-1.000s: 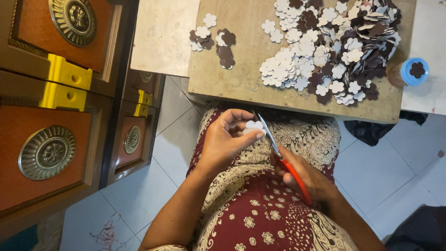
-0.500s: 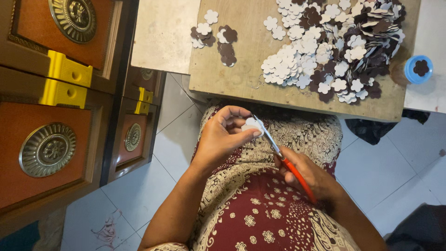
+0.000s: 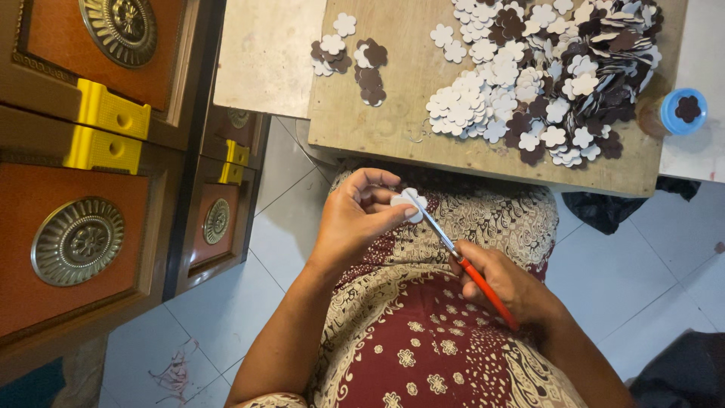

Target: The person sits on the floor and uses red-handled scissors to trim the edges of small white flower-shaped craft pieces. They pick up each piece, trim it, and place it on a wooden table where many similar pieces are already stacked.

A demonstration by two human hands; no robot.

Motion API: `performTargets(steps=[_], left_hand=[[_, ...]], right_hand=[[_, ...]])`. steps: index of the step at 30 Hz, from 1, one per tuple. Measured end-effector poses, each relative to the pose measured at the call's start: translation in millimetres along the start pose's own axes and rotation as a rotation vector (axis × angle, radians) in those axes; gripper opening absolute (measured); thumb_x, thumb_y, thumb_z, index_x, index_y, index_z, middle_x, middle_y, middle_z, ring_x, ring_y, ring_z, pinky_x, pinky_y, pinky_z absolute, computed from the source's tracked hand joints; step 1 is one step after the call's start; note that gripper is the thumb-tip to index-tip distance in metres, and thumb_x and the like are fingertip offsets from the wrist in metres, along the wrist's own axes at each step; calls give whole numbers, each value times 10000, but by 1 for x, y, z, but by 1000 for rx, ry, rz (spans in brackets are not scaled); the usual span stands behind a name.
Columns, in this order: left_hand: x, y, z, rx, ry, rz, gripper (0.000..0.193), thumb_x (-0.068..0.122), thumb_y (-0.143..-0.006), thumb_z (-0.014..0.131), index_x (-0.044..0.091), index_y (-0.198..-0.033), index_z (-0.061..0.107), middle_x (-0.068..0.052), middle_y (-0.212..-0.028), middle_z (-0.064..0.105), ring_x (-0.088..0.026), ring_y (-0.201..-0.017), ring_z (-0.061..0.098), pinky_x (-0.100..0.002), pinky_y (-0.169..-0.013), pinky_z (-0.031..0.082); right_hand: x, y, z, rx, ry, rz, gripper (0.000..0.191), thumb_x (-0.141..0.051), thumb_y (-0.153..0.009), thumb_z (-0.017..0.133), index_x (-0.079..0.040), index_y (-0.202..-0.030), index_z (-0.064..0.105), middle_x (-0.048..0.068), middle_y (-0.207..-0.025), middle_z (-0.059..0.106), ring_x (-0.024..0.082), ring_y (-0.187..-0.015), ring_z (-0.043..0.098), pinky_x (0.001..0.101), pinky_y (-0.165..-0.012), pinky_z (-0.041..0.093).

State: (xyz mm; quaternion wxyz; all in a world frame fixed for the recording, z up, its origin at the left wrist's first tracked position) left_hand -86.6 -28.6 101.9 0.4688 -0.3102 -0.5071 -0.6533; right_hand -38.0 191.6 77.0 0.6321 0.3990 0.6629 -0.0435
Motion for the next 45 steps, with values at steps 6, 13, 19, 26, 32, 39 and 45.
performTargets(steps=[6, 13, 19, 26, 32, 39, 45], left_hand=[[-1, -3, -2, -8, 80, 27, 389, -38, -835, 791, -41, -1162, 582, -166, -955, 759, -168, -855, 764, -248, -726, 615], [-10, -4, -7, 42, 35, 25, 356, -20, -848, 792, -26, -1148, 601, -127, -946, 740, -150, -854, 745, -242, -740, 610], [-30, -5, 12, 7, 219, 47, 310, -3, -887, 780, -24, -1150, 618, -104, -971, 704, -130, -859, 717, -248, -782, 608], [-40, 3, 39, -33, 292, 43, 290, 16, -893, 765, -12, -1145, 625, -76, -1025, 724, -114, -926, 710, -244, -841, 593], [-44, 9, 51, 49, 338, 51, 244, 43, -913, 767, 0, -1111, 630, -68, -997, 736, -101, -881, 684, -244, -769, 565], [-46, 11, 56, 59, 416, 47, 227, 64, -926, 756, 10, -1101, 622, -72, -976, 728, -108, -855, 681, -255, -744, 567], [-48, 12, 56, 89, 356, 38, 217, 71, -929, 752, 11, -1095, 625, -68, -994, 725, -103, -887, 685, -254, -782, 574]], right_hand=[[0, -1, -2, 1, 43, -46, 879, -933, -757, 402, -93, -951, 572, -4, -654, 522, 146, -558, 535, 342, -487, 472], [1, -2, -1, 19, 11, -6, 839, -916, -772, 437, -100, -916, 568, -5, -668, 547, 151, -569, 553, 340, -497, 485], [-12, 0, 1, 61, -74, 63, 926, -962, -711, 397, -104, -1030, 537, -11, -672, 501, 146, -573, 508, 329, -509, 437], [-13, -7, 13, 69, -357, -6, 1144, -985, -706, 464, -71, -1393, 461, 29, -852, 509, 154, -756, 535, 318, -633, 481], [8, -10, 27, 79, -589, -12, 1215, -920, -673, 609, -18, -1448, 359, 35, -962, 475, 168, -868, 503, 353, -753, 503], [7, -10, 18, 130, -302, -125, 1139, -974, -780, 455, 21, -1331, 481, 29, -987, 502, 141, -881, 483, 313, -761, 453], [-6, -12, 19, 133, -381, -56, 1252, -972, -690, 502, -7, -1470, 337, 17, -912, 456, 128, -782, 455, 305, -678, 485]])
Point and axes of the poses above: each hand's wrist, its own y-axis away from the middle knuckle, its own z-axis out of the palm, x = y × z, the point moved 8 cm from there along -y, towards the middle knuckle
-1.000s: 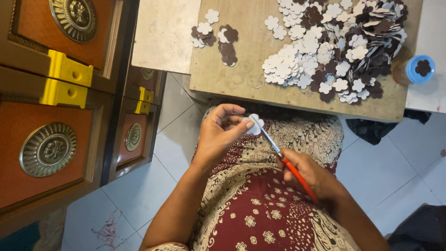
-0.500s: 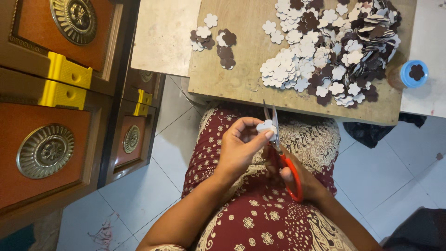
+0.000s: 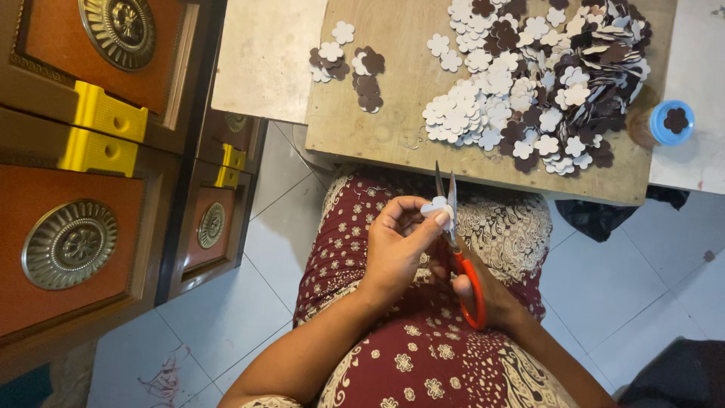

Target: The person sits on the floor and uses red-handled scissors to trim the edges of small white flower-shaped craft pieces. They pick up each piece, trim it, and place it on a wooden table where many similar pieces are already stacked.

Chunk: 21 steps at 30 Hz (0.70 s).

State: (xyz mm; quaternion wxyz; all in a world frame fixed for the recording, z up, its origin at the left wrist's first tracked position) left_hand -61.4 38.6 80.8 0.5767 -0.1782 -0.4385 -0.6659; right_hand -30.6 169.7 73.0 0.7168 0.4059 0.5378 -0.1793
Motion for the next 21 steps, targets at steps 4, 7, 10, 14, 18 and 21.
performTargets(steps=[4, 7, 10, 14, 18, 21], left_hand=[[-1, -1, 1, -27, 25, 17, 208, 67, -940, 749, 5, -1100, 631, -68, -1009, 726, -105, -911, 682, -253, -827, 566], [-4, -3, -1, -26, 36, 4, 203, 61, -938, 751, 3, -1094, 635, -68, -1001, 724, -107, -898, 677, -258, -816, 562], [-6, -4, -3, -21, 45, 2, 204, 57, -931, 751, 10, -1091, 634, -63, -1005, 724, -104, -910, 680, -255, -832, 566], [-5, -7, -6, -25, 65, 18, 213, 58, -932, 756, 12, -1099, 632, -61, -1006, 719, -107, -912, 675, -257, -833, 560], [0, -9, -8, -8, 72, 59, 214, 58, -938, 755, 6, -1110, 639, -51, -1038, 713, -98, -947, 671, -249, -873, 557], [-1, -9, -13, 56, 11, 14, 193, 90, -947, 739, 6, -1100, 657, -58, -1004, 721, -98, -902, 679, -245, -799, 562]], right_hand=[[-12, -1, 3, 33, 12, -33, 1240, -955, -713, 502, -25, -1506, 291, 7, -874, 445, 119, -739, 419, 305, -650, 462], [-18, -1, 0, 49, 126, -71, 1213, -967, -733, 437, -30, -1494, 317, -4, -793, 446, 110, -668, 440, 292, -572, 444], [-14, 0, -3, 60, 136, -66, 1155, -974, -731, 425, -30, -1395, 380, -6, -782, 451, 108, -635, 456, 288, -524, 434], [-9, -1, -8, 85, 220, -41, 1063, -998, -716, 376, -52, -1191, 474, -11, -734, 473, 96, -569, 469, 278, -470, 425], [-8, 1, -9, 81, 206, -22, 1016, -1001, -741, 373, -43, -1063, 483, -12, -727, 490, 91, -550, 489, 280, -455, 440], [-8, 2, -7, 63, 200, 14, 1041, -1000, -710, 369, -44, -1101, 498, -9, -696, 467, 100, -537, 471, 288, -450, 419]])
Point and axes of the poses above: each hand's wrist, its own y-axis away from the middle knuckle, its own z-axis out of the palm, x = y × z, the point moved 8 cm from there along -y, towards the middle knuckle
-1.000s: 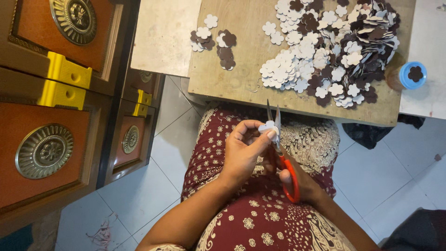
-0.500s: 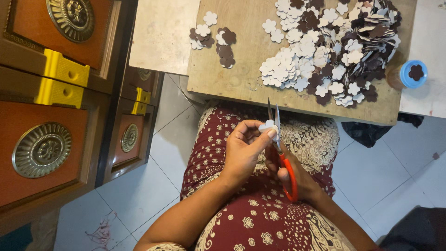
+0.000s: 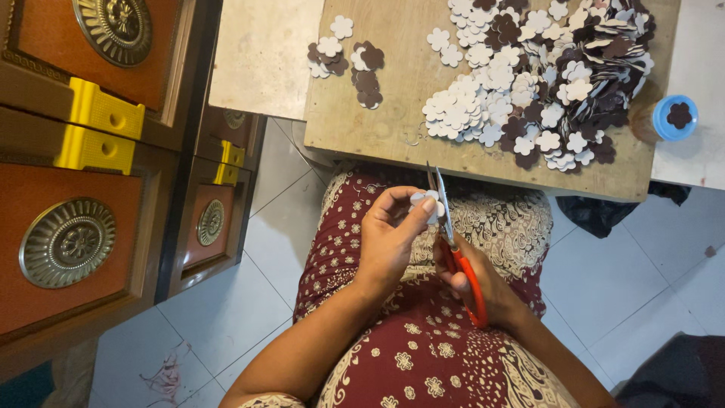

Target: The person sits on the floor and uses red-handled scissors to trim the edges of small white flower-shaped craft pieces. They pick up each piece, trim it, and place it on a wooden table where many similar pieces are already stacked.

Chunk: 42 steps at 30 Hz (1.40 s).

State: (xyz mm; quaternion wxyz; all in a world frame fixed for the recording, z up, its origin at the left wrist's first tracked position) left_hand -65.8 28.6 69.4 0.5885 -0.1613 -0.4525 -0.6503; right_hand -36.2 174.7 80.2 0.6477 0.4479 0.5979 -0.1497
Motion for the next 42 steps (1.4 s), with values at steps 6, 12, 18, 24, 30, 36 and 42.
performTargets(steps=[6, 12, 18, 24, 30, 36, 42], left_hand=[[5, 3, 7, -49, -76, 21, 195, 72, -943, 748, -10, -1096, 660, -72, -998, 732, -98, -879, 679, -239, -771, 563], [8, 4, 11, -79, -23, 24, 210, 49, -936, 744, -14, -1117, 658, -74, -1022, 733, -97, -904, 683, -241, -809, 572], [7, 3, 10, -76, -5, 15, 241, 29, -928, 738, -21, -1148, 652, -88, -1054, 728, -109, -938, 685, -250, -848, 581], [7, 2, 5, -76, -11, 33, 262, 3, -921, 738, -33, -1162, 641, -95, -1061, 728, -118, -956, 692, -257, -865, 587], [10, 2, 2, -114, -24, 14, 261, -8, -928, 734, -43, -1173, 649, -98, -1064, 732, -122, -952, 697, -250, -858, 582], [13, 5, 4, -102, -61, -3, 250, 6, -930, 731, -34, -1164, 652, -93, -1047, 737, -118, -929, 700, -245, -832, 589], [15, 6, 5, -91, -66, 27, 251, 8, -931, 736, -36, -1164, 654, -93, -1044, 732, -102, -918, 688, -238, -828, 585]], right_hand=[[-5, -3, 3, -29, -114, -41, 1109, -988, -721, 433, -44, -1304, 458, 6, -839, 502, 102, -735, 565, 294, -616, 519], [0, 0, 6, -73, -297, 18, 1131, -945, -701, 566, -37, -1362, 435, 2, -870, 438, 108, -732, 422, 290, -656, 441], [4, 2, 6, -61, -340, 27, 1118, -947, -678, 578, -23, -1295, 454, 1, -829, 435, 104, -666, 400, 276, -570, 394], [3, 3, 3, -93, -245, 23, 1080, -961, -693, 536, -19, -1216, 470, 2, -769, 425, 105, -626, 415, 279, -506, 377], [-2, 3, -5, -104, -34, 4, 1129, -996, -694, 423, -62, -1327, 469, -13, -788, 469, 105, -645, 459, 281, -528, 407], [5, 3, 3, -125, -114, 60, 1245, -984, -656, 459, -72, -1495, 338, 18, -837, 468, 147, -720, 490, 331, -634, 491], [3, 5, 2, -102, -106, 17, 1217, -950, -726, 488, -50, -1526, 316, 20, -913, 473, 140, -811, 484, 341, -745, 503]])
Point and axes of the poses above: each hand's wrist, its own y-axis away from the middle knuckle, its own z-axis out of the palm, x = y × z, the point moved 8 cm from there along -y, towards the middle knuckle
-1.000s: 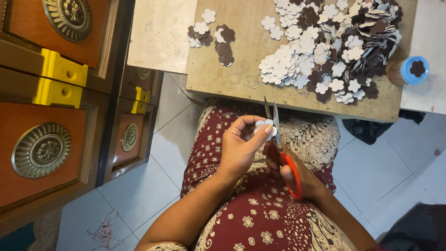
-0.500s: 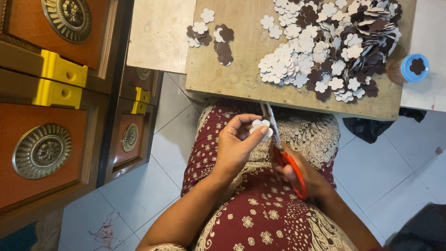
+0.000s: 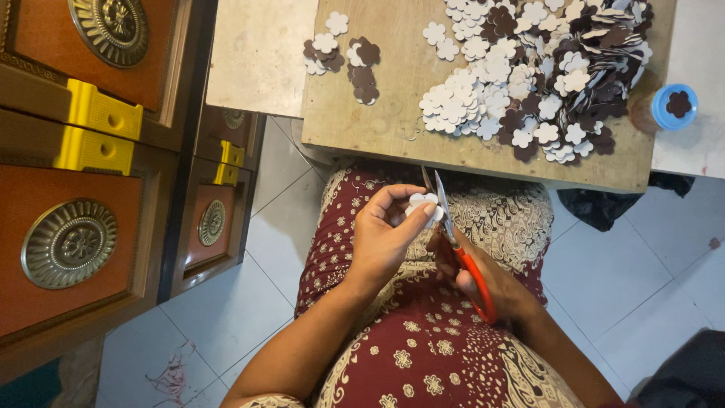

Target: The person sits on the floor and uses red-handled scissors to trim the edges of small white flower-shaped craft pieces. They pick up each piece, trim it, and place it on a wooden table where many similar pieces are already stacked.

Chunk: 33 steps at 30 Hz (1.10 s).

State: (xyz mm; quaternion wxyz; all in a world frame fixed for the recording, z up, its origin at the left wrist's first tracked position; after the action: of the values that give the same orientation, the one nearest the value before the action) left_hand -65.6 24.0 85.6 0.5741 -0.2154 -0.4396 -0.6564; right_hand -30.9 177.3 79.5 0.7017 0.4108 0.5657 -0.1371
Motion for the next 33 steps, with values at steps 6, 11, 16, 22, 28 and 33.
performTargets(steps=[6, 11, 16, 22, 28, 33], left_hand=[[-3, 0, 0, 16, 3, 12, 254, 15, -922, 744, -35, -1156, 655, -87, -1037, 736, -96, -913, 688, -232, -821, 581], [-6, -1, -1, 22, 2, 11, 254, 20, -923, 747, -37, -1153, 656, -87, -1037, 737, -94, -915, 689, -232, -825, 582], [-8, -2, -1, 22, 2, 10, 258, 21, -923, 748, -36, -1158, 657, -87, -1037, 733, -95, -912, 684, -236, -823, 580], [-8, -3, -3, -3, 38, 6, 262, 12, -927, 744, -37, -1167, 647, -94, -1049, 729, -112, -934, 692, -246, -838, 583], [-7, -5, -6, -20, 62, 7, 272, -4, -924, 740, -33, -1176, 643, -96, -1063, 728, -121, -944, 696, -245, -837, 578], [-4, -4, -11, -3, 52, -22, 269, 8, -924, 736, -22, -1174, 641, -93, -1038, 736, -121, -917, 703, -237, -789, 571]], right_hand=[[-3, 1, 2, -7, -57, 7, 1194, -931, -724, 522, -19, -1476, 356, 26, -881, 442, 145, -769, 444, 325, -681, 470], [-4, 0, -2, 35, 82, -10, 1222, -989, -688, 402, -46, -1465, 387, 15, -805, 472, 128, -666, 446, 291, -549, 418], [0, 1, -1, 55, 62, 2, 1174, -1003, -696, 386, -31, -1349, 451, 26, -831, 493, 121, -687, 472, 290, -530, 439], [-3, 1, -2, 73, 111, -65, 1095, -989, -735, 350, -35, -1255, 487, 14, -814, 494, 112, -660, 466, 292, -505, 432], [-8, 0, -3, 47, 138, -136, 996, -956, -805, 330, -34, -1131, 517, 13, -737, 479, 114, -595, 465, 300, -491, 419], [-6, 1, -4, 32, 158, -89, 995, -974, -770, 322, -61, -1111, 527, -1, -698, 499, 110, -546, 506, 293, -460, 442]])
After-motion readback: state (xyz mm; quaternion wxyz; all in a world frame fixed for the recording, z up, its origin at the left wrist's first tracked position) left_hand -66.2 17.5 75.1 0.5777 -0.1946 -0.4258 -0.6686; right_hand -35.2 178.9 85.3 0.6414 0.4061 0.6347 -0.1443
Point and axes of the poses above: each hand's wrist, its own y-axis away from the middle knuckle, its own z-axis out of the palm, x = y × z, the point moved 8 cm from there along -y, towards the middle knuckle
